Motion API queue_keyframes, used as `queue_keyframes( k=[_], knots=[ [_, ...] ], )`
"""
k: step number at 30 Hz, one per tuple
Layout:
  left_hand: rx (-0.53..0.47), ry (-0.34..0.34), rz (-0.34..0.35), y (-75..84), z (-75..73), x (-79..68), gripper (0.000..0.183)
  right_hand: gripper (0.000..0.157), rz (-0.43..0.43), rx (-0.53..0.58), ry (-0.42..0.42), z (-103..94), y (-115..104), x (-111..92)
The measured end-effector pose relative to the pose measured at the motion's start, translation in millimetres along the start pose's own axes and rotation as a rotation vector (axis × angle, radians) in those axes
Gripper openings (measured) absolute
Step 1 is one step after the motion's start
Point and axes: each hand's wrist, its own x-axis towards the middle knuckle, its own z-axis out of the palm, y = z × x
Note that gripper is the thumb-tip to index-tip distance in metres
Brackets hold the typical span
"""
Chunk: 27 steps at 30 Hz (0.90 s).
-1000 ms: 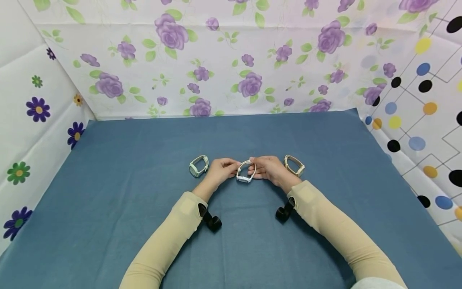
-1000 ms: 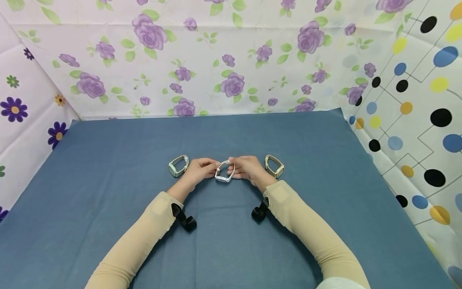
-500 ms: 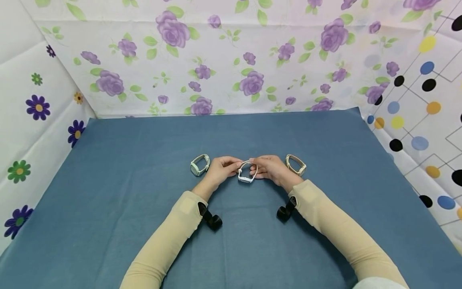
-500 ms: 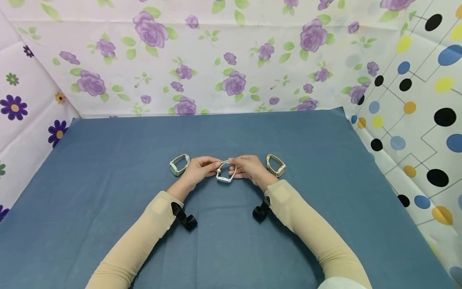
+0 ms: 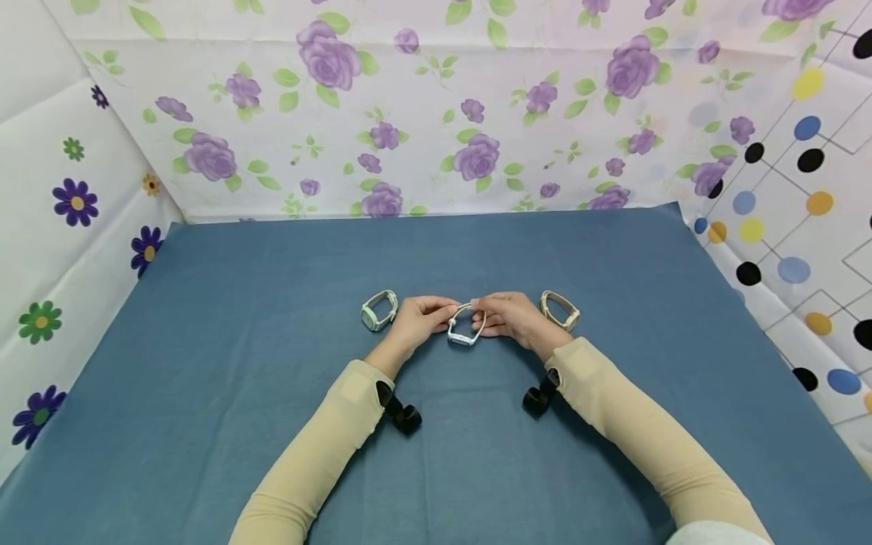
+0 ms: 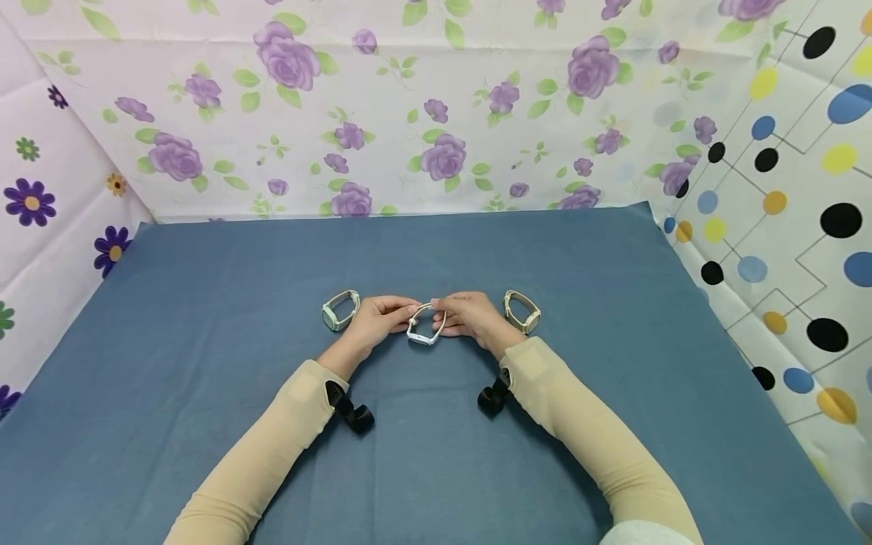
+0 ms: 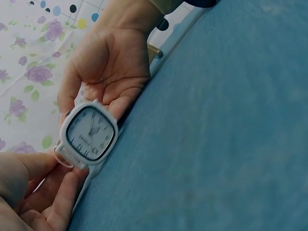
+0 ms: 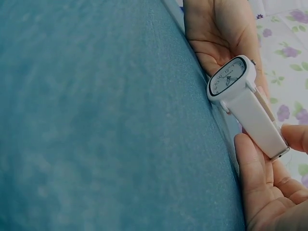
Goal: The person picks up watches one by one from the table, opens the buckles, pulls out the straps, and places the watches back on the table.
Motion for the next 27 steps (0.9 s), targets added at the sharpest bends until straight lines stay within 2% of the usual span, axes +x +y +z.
queue_keyframes(
  k=[10, 21, 27],
  knots=[
    [-0.015, 0.014, -0.019, -0.3, 0.2, -0.1, 0.022, 0.033, 0.019, -0.02, -0.004, 0.6, -0.6, 2.9],
    [-0.008, -0.014, 0.038, -0.2, 4.0, -2.1, 0.022, 0.039, 0.033, -0.089, -0.06, 0.5, -3.5, 1.4],
    [-0.048, -0.039, 0.009, 1.8, 3.4, -2.7, 0.022, 0.04, 0.033, -0.089, -0.07, 0.7, -4.6, 0.3]
  ],
)
